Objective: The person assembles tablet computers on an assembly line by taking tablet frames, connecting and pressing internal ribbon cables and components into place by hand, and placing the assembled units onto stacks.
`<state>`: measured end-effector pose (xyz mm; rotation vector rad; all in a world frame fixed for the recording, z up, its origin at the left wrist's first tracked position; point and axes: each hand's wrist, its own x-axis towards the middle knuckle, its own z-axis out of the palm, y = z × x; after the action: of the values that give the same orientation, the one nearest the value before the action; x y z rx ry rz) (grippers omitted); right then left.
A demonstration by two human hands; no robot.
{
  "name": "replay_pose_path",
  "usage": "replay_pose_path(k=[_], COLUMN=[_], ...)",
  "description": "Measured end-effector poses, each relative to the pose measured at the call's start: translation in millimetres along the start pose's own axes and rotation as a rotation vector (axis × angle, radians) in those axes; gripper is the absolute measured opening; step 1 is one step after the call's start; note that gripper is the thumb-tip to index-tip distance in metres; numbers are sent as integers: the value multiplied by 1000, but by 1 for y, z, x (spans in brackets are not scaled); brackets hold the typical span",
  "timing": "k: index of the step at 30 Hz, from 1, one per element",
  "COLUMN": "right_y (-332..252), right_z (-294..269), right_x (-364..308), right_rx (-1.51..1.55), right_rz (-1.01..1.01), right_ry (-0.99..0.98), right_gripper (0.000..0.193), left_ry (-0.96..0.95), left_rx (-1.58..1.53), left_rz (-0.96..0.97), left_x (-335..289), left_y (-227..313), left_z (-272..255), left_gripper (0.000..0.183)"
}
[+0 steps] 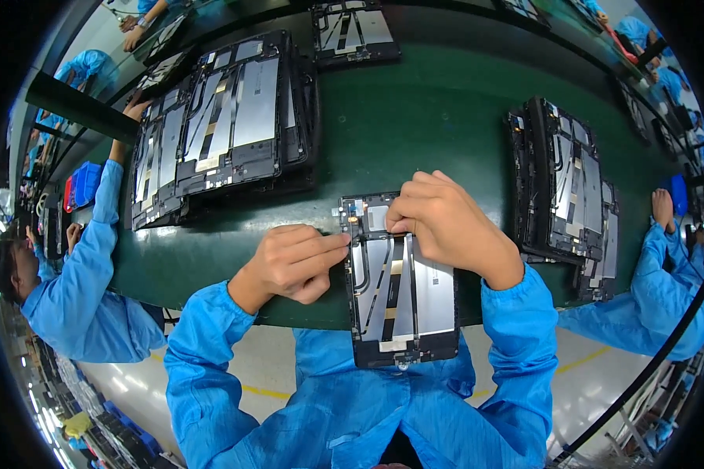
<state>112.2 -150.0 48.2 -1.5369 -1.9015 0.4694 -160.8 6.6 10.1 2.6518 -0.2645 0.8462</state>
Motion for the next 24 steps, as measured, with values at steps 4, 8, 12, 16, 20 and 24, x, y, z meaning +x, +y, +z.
replay_pose_path(k=[4, 8, 12, 16, 20, 24], right_y=[0, 1, 1, -1, -2, 3], right_z=[-3, -4, -4, -5, -6, -7], right_x=[-2, -4, -4, -3, -2, -2], right_rx=[14, 14, -9, 25, 61, 119], right_rz=[14, 12, 23, 28, 62, 84], right_ry=[-28, -56, -67, -49, -18, -23], right_gripper=[2, 1, 2, 3, 3, 3], left_ry=[-12, -28, -3, 12, 24, 36], left_rx=[9, 51, 41, 3, -31, -40], left_rz=[23, 40, 3, -31, -67, -83], left_x=[3, 4, 6, 6, 7, 7], left_y=[-1, 1, 2, 2, 3, 4], left_z=[-1, -1, -1, 0, 1, 1], left_gripper=[40, 41, 41, 40, 40, 41])
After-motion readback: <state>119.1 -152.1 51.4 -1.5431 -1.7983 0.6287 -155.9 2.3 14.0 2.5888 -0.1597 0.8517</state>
